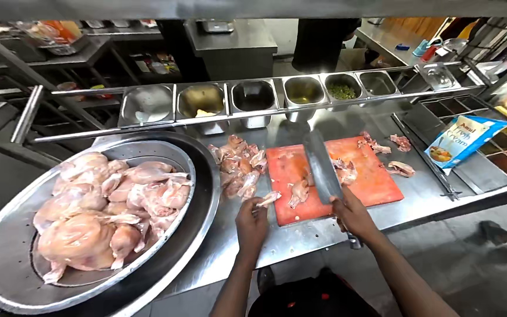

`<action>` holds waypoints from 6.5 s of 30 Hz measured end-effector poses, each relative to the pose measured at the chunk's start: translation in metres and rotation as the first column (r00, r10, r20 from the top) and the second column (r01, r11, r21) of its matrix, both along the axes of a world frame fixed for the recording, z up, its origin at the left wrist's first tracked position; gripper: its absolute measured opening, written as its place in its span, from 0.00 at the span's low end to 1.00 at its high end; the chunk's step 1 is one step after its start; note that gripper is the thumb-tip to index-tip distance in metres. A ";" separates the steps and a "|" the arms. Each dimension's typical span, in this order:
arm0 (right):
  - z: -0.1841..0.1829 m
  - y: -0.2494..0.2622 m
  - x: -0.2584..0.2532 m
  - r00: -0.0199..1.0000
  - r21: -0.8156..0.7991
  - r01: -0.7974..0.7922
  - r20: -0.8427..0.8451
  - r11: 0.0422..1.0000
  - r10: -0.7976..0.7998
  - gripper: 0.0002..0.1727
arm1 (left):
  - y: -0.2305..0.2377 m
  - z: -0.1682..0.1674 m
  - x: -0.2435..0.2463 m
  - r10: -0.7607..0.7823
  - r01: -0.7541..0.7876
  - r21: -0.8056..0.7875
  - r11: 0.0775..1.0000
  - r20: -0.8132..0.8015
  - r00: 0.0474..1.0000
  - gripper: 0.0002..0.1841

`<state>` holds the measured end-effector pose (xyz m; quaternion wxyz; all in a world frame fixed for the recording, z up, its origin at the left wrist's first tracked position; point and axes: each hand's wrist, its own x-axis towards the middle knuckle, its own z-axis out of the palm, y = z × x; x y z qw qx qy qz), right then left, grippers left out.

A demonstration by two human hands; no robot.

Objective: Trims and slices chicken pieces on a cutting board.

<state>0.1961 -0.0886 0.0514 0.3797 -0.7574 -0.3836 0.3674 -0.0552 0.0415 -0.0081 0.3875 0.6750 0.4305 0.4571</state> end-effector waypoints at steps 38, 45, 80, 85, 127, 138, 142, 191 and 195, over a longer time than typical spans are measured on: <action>-0.072 -0.191 0.068 0.954 0.154 0.296 0.004 0.943 -0.300 0.26 | 0.113 -0.031 0.089 0.197 0.242 0.353 0.904 -0.846 0.495 0.22; -0.070 -0.178 0.058 0.963 0.120 0.248 0.078 0.961 -0.258 0.27 | 0.160 -0.013 0.060 0.166 -0.047 0.159 0.986 -0.928 0.333 0.28; -0.067 -0.193 0.057 0.781 0.102 0.621 -0.160 0.777 -0.603 0.25 | 0.123 0.121 0.153 -0.114 0.374 -0.139 0.917 -0.990 -0.089 0.32; -0.075 -0.184 0.050 0.820 0.116 0.567 -0.167 0.815 -0.547 0.24 | 0.074 0.095 0.184 -0.495 0.467 -0.438 0.768 -0.869 -0.001 0.34; 0.014 -0.052 0.042 0.997 -0.226 0.020 0.077 0.974 -0.003 0.15 | 0.040 0.036 0.163 -0.211 0.605 0.173 0.777 -0.834 0.510 0.17; 0.000 -0.031 0.008 0.995 -0.309 -0.016 -0.094 0.951 -0.014 0.17 | 0.044 0.025 0.146 -0.249 0.714 0.048 0.699 -0.919 0.305 0.25; -0.005 -0.026 0.004 1.000 -0.326 0.003 0.008 0.945 -0.001 0.16 | 0.045 0.021 0.148 -0.245 0.706 0.014 0.708 -0.932 0.265 0.22; 0.009 0.029 -0.033 0.965 -0.335 0.111 0.262 0.936 -0.020 0.25 | 0.049 -0.019 0.104 -0.222 0.625 0.190 0.757 -0.824 0.521 0.16; 0.004 0.038 -0.032 0.969 -0.505 -0.072 0.170 0.860 0.181 0.24 | 0.048 -0.025 0.097 -0.173 0.613 0.300 0.731 -0.788 0.592 0.14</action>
